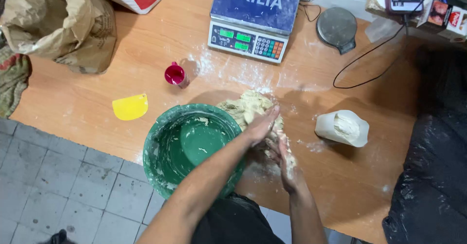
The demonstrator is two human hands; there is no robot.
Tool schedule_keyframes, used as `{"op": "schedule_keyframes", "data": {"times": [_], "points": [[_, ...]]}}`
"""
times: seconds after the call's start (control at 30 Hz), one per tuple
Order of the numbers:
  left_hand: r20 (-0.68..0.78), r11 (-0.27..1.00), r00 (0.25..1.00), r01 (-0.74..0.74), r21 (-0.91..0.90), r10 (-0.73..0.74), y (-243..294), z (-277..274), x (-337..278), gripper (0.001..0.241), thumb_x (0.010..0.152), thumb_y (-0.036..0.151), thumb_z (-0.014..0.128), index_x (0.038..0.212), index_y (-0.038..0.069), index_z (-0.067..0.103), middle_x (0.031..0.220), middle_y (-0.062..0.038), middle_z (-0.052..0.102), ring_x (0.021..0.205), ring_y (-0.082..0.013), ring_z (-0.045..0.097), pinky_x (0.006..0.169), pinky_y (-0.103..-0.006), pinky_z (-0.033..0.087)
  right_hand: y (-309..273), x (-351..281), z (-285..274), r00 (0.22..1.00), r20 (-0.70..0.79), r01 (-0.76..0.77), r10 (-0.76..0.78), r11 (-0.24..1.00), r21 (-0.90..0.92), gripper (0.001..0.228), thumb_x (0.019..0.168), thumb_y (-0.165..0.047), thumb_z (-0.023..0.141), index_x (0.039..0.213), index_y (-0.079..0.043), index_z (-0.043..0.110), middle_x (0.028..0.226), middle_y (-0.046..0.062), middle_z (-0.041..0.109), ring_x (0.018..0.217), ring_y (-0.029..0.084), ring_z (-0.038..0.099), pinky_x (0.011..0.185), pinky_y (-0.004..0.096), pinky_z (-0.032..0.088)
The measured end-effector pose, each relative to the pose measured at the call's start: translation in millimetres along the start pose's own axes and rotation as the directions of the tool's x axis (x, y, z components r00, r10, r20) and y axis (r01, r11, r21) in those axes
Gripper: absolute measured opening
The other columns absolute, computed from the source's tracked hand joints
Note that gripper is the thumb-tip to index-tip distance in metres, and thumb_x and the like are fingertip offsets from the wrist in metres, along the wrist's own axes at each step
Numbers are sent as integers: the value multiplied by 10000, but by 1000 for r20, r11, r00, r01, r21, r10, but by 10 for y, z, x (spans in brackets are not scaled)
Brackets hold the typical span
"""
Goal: The person is mixing ingredients in a bowl and kneading dough on a workbench.
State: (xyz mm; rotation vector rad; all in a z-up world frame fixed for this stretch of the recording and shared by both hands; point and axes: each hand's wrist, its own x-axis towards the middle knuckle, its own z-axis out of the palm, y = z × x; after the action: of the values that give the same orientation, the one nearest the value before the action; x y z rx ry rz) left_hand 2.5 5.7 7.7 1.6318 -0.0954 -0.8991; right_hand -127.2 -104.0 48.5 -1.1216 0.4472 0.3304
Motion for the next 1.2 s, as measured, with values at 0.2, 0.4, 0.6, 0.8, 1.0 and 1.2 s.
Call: {"op": "schedule_keyframes", "data": {"times": [0.2, 0.4, 0.6, 0.8, 1.0, 1.2], "points": [[132, 999, 990, 38, 24, -41, 152, -224, -103, 655, 968, 526, 427, 1562, 254, 376, 1590, -81, 422, 1438, -359, 385, 1075, -560, 384, -206, -121, -334, 974, -188, 107, -124, 990, -96, 538, 1070, -382, 488, 1519, -86, 462, 1286, 81, 569, 1002, 173, 561, 834, 362, 497], [-227, 982, 959, -143, 127, 169, 301, -545, -674, 439, 996, 318, 607, 1395, 135, 593, 1232, -162, 692, 1087, -363, 706, 841, -445, 625, -238, 168, -343, 973, -188, 170, -131, 963, 209, 296, 1086, -321, 519, 1202, -72, 632, 978, 31, 704, 860, 150, 644, 728, 323, 509], [-60, 524, 911, -180, 833, 408, 164, -863, -1685, 502, 952, 310, 643, 1433, 195, 560, 1422, -204, 556, 1311, -453, 523, 1084, -473, 437, 407, 320, -79, 985, -172, 19, -23, 1000, -23, 271, 1025, -237, 614, 1260, -103, 639, 1057, 68, 716, 893, 148, 647, 785, 298, 514], [-223, 1000, 975, -11, 2, 11, -684, -895, -1761, 863, 902, 513, 577, 1612, 210, 193, 1679, -157, 219, 1542, -339, 237, 1170, -490, 324, 847, 88, 872, 925, 276, 335, -263, 906, -260, 449, 1027, -256, 598, 1420, -46, 538, 1377, 124, 618, 1206, 225, 627, 1009, 366, 507], [-313, 851, 949, -182, -493, 22, -1284, -753, -1690, 891, 999, 624, 378, 1658, 146, 17, 1763, -59, 13, 1603, -234, 37, 1246, -374, 109, 1964, 698, 990, 936, 352, 199, -20, 854, -481, 657, 1113, -447, 351, 1628, -64, 210, 1713, 138, 202, 1560, 242, 149, 1256, 407, 130], [-15, 927, 999, 46, 373, -43, -21, -1230, -2468, 688, 1018, 471, 470, 1573, 125, 258, 1613, -137, 345, 1493, -307, 375, 1220, -390, 318, 1098, 820, 1308, 993, -10, -104, 117, 837, -537, 822, 950, -627, 493, 1546, -64, 438, 1578, 171, 474, 1459, 309, 447, 1195, 394, 338]]}}
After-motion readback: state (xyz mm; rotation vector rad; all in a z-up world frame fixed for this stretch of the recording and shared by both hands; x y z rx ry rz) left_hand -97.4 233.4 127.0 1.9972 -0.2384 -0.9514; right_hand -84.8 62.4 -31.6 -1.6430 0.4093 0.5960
